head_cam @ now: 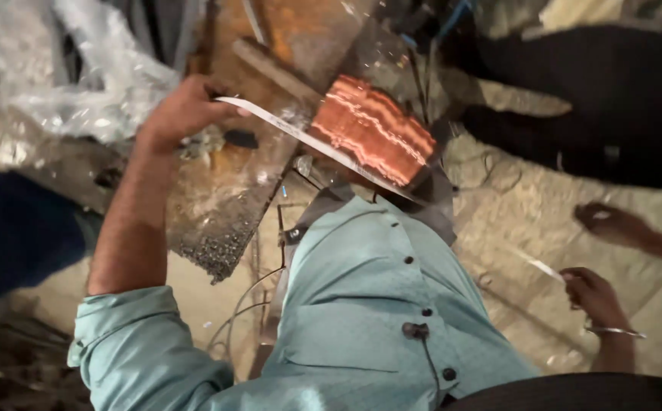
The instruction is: The recorder is winding and securing a large coil of copper wire using white tape.
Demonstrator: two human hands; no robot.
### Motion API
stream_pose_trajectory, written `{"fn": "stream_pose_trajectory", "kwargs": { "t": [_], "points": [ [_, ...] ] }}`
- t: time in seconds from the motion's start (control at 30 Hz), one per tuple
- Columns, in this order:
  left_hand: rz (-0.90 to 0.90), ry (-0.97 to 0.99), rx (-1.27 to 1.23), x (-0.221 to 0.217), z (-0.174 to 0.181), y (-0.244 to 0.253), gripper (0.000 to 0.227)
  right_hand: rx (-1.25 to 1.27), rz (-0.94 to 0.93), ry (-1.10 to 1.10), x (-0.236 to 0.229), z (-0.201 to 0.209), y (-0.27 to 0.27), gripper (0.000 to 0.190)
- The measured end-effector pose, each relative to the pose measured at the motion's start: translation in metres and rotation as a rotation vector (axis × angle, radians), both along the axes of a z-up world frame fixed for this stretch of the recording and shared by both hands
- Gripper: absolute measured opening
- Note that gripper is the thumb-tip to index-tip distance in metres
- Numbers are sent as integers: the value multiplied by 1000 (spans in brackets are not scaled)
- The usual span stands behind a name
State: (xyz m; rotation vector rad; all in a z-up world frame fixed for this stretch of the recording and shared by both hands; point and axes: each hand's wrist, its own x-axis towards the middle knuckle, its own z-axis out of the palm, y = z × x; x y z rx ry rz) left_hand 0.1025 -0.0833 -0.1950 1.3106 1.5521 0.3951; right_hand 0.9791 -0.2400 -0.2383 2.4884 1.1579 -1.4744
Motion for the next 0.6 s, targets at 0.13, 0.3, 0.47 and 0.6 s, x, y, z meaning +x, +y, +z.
{"fn": "stream_pose_trajectory", "kwargs": {
  "t": [0.13,0.3,0.47,0.6],
  "points": [
    [-258,-251,-130,69,8,49,27,90,-498,214,63,-80,-107,21],
    [-365,-247,-117,110,30,106,29,392,-936,346,39,-66,-137,10],
    [-393,-113,92,149,16,136,33,490,-879,287,43,-89,-146,12],
    [-849,54,370,226,-3,114,26,349,319,-680,4,-90,-112,40]
  ]
}}
